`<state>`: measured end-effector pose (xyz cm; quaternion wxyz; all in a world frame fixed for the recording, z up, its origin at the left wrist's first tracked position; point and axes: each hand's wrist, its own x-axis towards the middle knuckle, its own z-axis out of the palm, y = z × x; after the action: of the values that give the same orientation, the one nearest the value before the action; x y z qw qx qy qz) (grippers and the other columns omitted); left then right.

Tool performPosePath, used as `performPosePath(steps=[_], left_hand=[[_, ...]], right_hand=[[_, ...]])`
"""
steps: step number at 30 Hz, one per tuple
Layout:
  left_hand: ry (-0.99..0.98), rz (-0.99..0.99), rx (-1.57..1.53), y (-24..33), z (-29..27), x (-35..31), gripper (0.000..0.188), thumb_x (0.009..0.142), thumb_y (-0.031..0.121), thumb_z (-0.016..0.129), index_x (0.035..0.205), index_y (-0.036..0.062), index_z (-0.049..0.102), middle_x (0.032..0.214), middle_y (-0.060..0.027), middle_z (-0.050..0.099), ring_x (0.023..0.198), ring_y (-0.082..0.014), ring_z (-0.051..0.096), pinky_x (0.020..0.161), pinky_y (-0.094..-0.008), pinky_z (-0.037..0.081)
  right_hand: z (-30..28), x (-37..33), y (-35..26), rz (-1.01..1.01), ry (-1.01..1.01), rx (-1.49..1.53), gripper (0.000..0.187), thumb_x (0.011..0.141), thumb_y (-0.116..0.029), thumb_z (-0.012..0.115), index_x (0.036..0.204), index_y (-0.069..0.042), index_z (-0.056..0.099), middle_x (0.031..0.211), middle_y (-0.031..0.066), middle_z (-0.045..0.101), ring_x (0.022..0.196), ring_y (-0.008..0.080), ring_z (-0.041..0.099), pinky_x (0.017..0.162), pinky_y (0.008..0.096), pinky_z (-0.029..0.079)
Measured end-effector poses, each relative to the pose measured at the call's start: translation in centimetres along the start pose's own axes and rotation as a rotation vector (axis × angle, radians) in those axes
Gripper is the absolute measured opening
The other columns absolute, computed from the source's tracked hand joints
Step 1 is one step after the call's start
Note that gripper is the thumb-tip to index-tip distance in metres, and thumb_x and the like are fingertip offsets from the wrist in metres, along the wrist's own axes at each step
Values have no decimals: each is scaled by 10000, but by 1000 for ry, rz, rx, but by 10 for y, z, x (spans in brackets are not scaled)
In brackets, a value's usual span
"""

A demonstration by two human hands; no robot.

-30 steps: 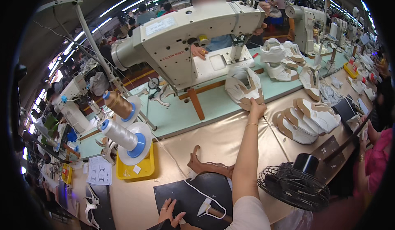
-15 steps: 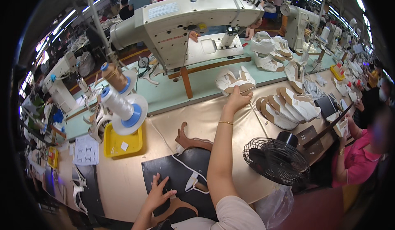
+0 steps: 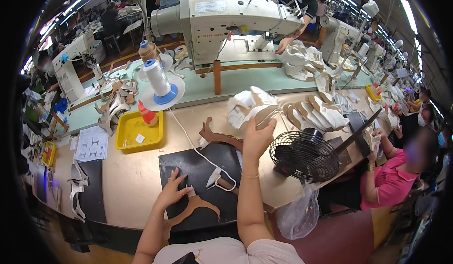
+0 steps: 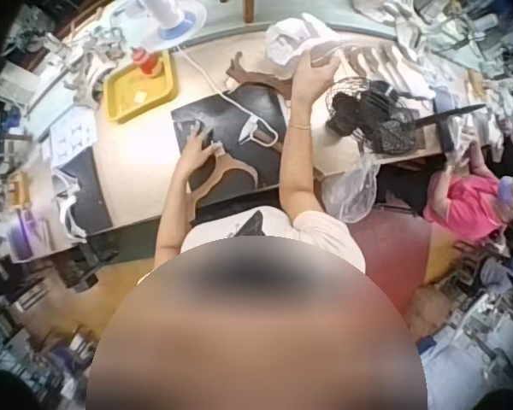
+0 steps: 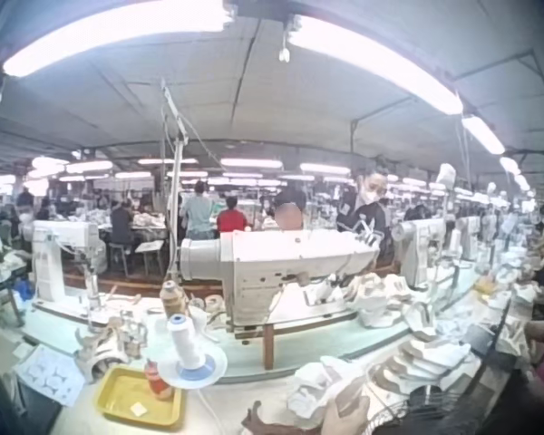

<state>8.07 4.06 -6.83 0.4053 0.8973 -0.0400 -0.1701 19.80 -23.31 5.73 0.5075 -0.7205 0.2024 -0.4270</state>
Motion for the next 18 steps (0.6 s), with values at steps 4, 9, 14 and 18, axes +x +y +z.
performPosePath(steps=[4,9,14,18], left_hand=[[-6,7,44,0,2,0,798,862,488,761,1448,7,513,1639,-312,150,1548,-429,86,1244,-491,131],[-4,9,29,-1,3,0,803,850,474,774,1456,19,508,1644,-308,133,1553,-422,67,1247,-492,106],[-1,10,44,0,5,0,787,850,449,782,1461,34,509,1648,-306,125,1554,-424,53,1247,-501,88],[-11,-2,31,1,4,0,793,846,444,788,1470,46,502,1646,-310,124,1555,-425,46,1246,-507,82]], right_hand=[[-16,-26,-9,43,-179,-5,347,848,-94,757,1072,64,544,995,242,709,898,309,718,794,391,542],[-57,-40,-20,-175,-213,80,293,832,-88,780,975,20,548,792,170,696,719,241,703,664,356,537],[-138,-31,-37,-12,-319,285,325,781,-37,811,993,2,567,900,63,679,817,118,640,732,281,523],[-198,-17,-48,172,-396,418,393,726,-31,837,1014,-16,569,958,33,659,861,95,619,781,258,515]])
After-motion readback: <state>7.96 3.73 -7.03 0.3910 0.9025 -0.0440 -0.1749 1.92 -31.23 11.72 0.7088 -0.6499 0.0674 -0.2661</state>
